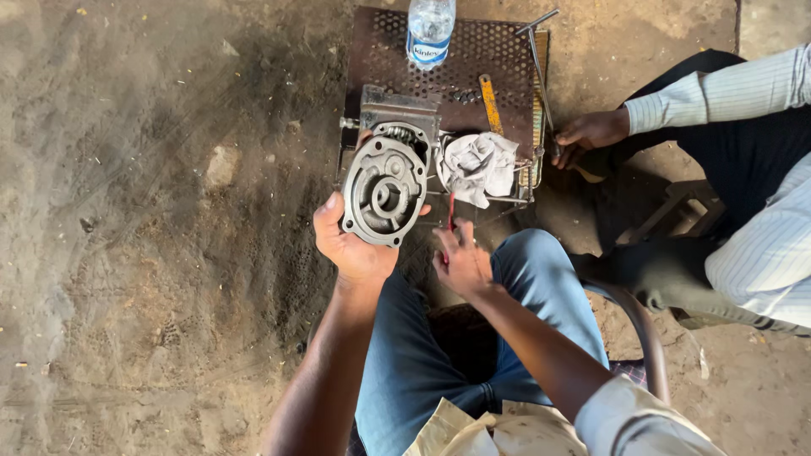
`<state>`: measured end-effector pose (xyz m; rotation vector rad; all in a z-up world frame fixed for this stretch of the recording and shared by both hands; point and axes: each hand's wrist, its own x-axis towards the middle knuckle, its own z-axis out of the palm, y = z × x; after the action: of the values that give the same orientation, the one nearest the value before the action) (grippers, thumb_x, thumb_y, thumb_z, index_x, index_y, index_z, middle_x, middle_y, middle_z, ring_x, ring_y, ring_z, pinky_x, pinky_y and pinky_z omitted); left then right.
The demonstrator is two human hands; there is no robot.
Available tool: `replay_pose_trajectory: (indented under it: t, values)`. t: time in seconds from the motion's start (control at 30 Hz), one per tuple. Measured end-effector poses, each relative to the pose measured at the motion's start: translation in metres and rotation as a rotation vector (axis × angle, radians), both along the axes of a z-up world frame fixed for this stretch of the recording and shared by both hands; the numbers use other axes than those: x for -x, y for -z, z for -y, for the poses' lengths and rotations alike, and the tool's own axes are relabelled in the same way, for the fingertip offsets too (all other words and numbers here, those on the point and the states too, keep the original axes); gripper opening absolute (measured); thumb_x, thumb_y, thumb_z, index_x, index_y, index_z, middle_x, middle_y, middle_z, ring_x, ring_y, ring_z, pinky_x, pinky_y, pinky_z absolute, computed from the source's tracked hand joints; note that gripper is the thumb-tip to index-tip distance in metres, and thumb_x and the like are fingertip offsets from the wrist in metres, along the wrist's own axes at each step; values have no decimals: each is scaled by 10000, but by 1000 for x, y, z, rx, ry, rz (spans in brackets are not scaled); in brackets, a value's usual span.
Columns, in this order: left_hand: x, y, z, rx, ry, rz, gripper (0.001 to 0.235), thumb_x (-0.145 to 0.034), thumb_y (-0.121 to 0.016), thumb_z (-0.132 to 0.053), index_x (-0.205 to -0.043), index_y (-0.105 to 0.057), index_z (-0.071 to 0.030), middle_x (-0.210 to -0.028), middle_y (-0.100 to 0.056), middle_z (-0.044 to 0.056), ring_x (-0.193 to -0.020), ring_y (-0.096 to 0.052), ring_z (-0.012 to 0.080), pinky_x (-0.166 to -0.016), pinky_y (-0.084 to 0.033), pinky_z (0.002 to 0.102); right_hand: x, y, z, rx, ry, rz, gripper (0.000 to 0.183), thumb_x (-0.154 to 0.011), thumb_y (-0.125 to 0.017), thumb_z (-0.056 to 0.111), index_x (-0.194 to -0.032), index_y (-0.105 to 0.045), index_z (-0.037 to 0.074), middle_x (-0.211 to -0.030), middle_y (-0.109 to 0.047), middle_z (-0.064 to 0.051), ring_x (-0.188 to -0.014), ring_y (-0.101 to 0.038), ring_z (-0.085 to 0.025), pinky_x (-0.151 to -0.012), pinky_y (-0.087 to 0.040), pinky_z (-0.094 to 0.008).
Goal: The person disassembles a circular metal engine part using a red screwdriver to remove screws and separate the cover. They then use the screwdriver to scrape and clean the interior surfaces of the part while holding it in their lap.
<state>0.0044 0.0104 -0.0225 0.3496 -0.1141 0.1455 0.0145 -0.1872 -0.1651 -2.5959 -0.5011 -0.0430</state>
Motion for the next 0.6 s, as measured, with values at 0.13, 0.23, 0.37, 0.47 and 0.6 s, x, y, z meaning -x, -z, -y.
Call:
replay_pose_trajectory:
  t: [0.13, 0.23, 0.37, 0.47, 0.6]
  values:
    - [-1, 2, 0, 24, 24, 15, 747, -998, -495, -460, -1561, -408, 23, -1419, -603, 202, -1219, -656, 361, -989, -566, 642, 6, 34, -5, 46, 45, -83, 486, -841, -687, 181, -1312, -571, 196, -1378, -447, -222, -784, -690, -439, -682, -570, -558]
    - [-1, 0, 0, 32, 34, 48, 757, -991, -497, -446, -1602, -382, -15, -1429, -599, 190, -1215, -654, 344, -983, -564, 628, 15, 56, -3, 2, 64, -130, 502, -833, -668, 142, -1322, -576, 212, -1352, -462, -217, -828, -675, -459, -714, -567, -562]
    - [-1, -2, 1, 12, 23, 13, 762, -987, -495, -452, -1581, -392, 14, -1413, -605, 193, -1202, -658, 346, -972, -570, 623, 20, 73, -1, -70, 67, -141, 460, -857, -653, 140, -1305, -577, 209, -1333, -480, -207, -857, -673, -454, -731, -583, -539]
    - [-1, -5, 1, 18, 16, 3, 758, -982, -493, -461, -1548, -423, 38, -1388, -623, 204, -1192, -666, 350, -960, -576, 608, 24, 75, -1, -79, 22, -107, 480, -859, -673, 178, -1326, -567, 180, -1263, -494, -209, -912, -666, -460, -722, -584, -532]
    - [1, -4, 0, -17, 13, -21, 748, -967, -499, -461, -1525, -451, 35, -1361, -637, 204, -1179, -671, 344, -953, -585, 596, 34, 66, -5, 50, 22, -232, 511, -866, -679, 229, -1355, -537, 187, -1308, -462, -228, -875, -660, -462, -728, -573, -550]
